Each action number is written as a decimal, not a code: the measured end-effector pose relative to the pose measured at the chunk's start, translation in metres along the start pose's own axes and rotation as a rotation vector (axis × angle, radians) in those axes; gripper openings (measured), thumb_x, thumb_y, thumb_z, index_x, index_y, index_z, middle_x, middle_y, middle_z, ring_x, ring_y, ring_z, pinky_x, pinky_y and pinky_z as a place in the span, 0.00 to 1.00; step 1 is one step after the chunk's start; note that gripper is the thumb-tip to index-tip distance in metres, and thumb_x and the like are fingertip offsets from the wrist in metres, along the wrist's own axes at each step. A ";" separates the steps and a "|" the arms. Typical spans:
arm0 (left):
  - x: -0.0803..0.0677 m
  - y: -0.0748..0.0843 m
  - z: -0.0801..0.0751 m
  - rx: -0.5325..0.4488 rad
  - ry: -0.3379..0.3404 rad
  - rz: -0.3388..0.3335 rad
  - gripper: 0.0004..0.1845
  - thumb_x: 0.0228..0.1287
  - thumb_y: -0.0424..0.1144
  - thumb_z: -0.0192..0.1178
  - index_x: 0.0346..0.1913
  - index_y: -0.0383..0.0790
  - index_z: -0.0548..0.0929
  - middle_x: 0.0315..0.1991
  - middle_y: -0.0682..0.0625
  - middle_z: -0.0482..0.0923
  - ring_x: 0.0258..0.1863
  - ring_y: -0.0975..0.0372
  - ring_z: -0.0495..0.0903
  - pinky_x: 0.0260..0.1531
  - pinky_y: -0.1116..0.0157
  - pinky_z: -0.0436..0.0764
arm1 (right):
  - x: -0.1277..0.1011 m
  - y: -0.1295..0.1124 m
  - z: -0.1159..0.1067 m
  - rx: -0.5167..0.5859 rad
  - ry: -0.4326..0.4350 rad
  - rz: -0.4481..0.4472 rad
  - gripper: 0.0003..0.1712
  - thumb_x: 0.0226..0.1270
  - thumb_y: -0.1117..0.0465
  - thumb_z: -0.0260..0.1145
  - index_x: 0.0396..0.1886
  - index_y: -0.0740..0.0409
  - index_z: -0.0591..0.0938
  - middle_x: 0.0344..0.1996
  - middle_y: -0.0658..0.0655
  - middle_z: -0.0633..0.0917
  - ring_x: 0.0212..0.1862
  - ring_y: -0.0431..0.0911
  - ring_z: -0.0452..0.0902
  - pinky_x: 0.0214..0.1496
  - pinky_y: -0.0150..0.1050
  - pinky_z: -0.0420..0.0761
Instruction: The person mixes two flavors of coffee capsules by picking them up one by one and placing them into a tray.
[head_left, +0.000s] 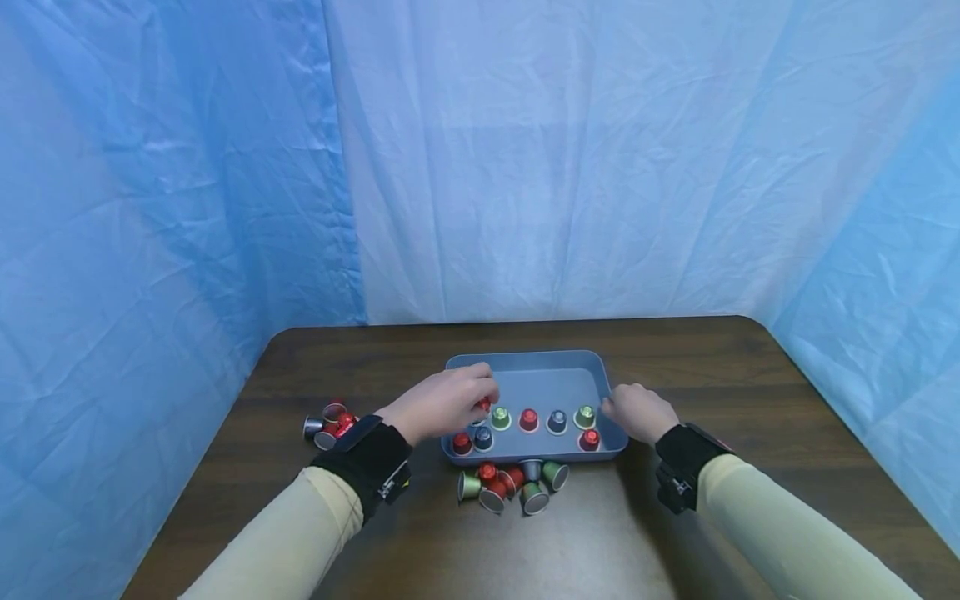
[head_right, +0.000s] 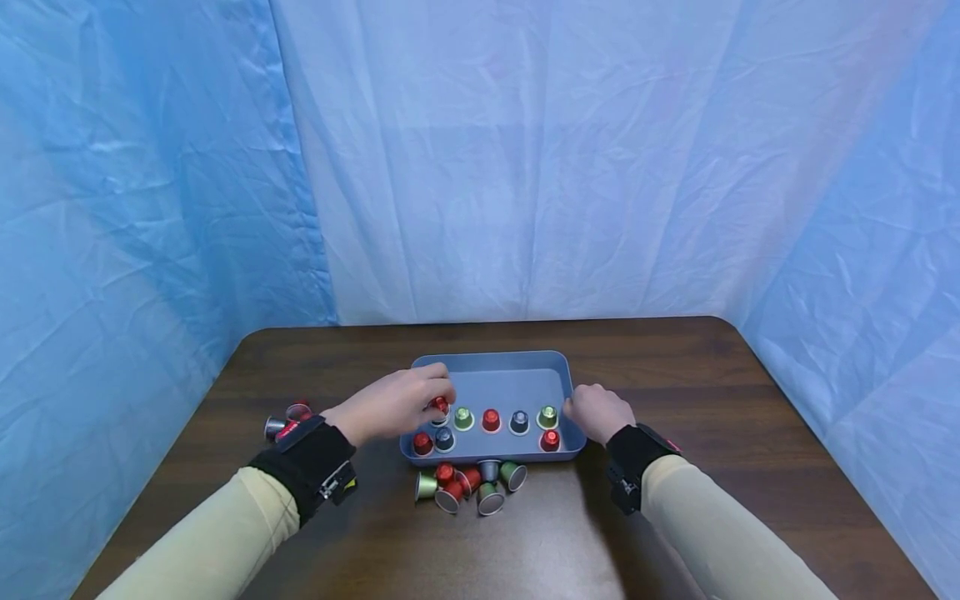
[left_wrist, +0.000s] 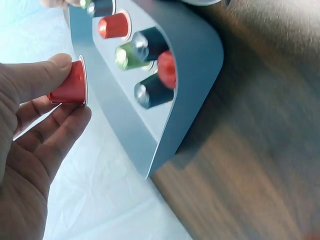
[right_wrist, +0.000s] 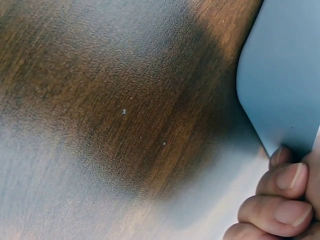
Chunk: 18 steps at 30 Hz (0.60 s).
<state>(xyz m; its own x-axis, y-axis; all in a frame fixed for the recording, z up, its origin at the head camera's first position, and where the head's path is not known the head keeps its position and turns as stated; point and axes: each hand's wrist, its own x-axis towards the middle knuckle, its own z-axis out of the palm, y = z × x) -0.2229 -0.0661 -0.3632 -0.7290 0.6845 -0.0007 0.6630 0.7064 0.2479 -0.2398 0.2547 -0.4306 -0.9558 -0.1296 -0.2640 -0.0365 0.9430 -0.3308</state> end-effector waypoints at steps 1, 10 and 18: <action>0.001 0.001 0.002 -0.006 -0.006 0.001 0.09 0.65 0.39 0.71 0.46 0.46 0.86 0.40 0.55 0.75 0.39 0.65 0.77 0.44 0.69 0.82 | 0.000 0.000 0.000 -0.001 0.000 0.000 0.15 0.76 0.57 0.61 0.36 0.64 0.85 0.19 0.55 0.73 0.24 0.48 0.74 0.28 0.38 0.73; 0.006 0.006 0.021 -0.026 -0.032 0.030 0.10 0.63 0.38 0.73 0.46 0.45 0.86 0.39 0.56 0.74 0.38 0.65 0.76 0.42 0.70 0.81 | -0.001 0.001 -0.001 -0.003 0.003 -0.007 0.16 0.76 0.58 0.60 0.31 0.62 0.84 0.18 0.55 0.71 0.23 0.48 0.73 0.27 0.38 0.72; 0.008 0.008 0.031 -0.022 -0.057 0.046 0.11 0.63 0.39 0.73 0.47 0.46 0.86 0.39 0.56 0.74 0.38 0.65 0.76 0.42 0.71 0.80 | -0.001 0.001 -0.001 -0.002 0.006 -0.004 0.15 0.76 0.57 0.60 0.33 0.63 0.85 0.18 0.55 0.71 0.23 0.48 0.73 0.28 0.38 0.73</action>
<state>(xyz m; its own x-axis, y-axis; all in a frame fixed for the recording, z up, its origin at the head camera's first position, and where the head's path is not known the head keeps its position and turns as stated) -0.2180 -0.0491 -0.3916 -0.6865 0.7258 -0.0440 0.6911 0.6701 0.2706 -0.2385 0.2562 -0.4301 -0.9573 -0.1314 -0.2576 -0.0407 0.9431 -0.3300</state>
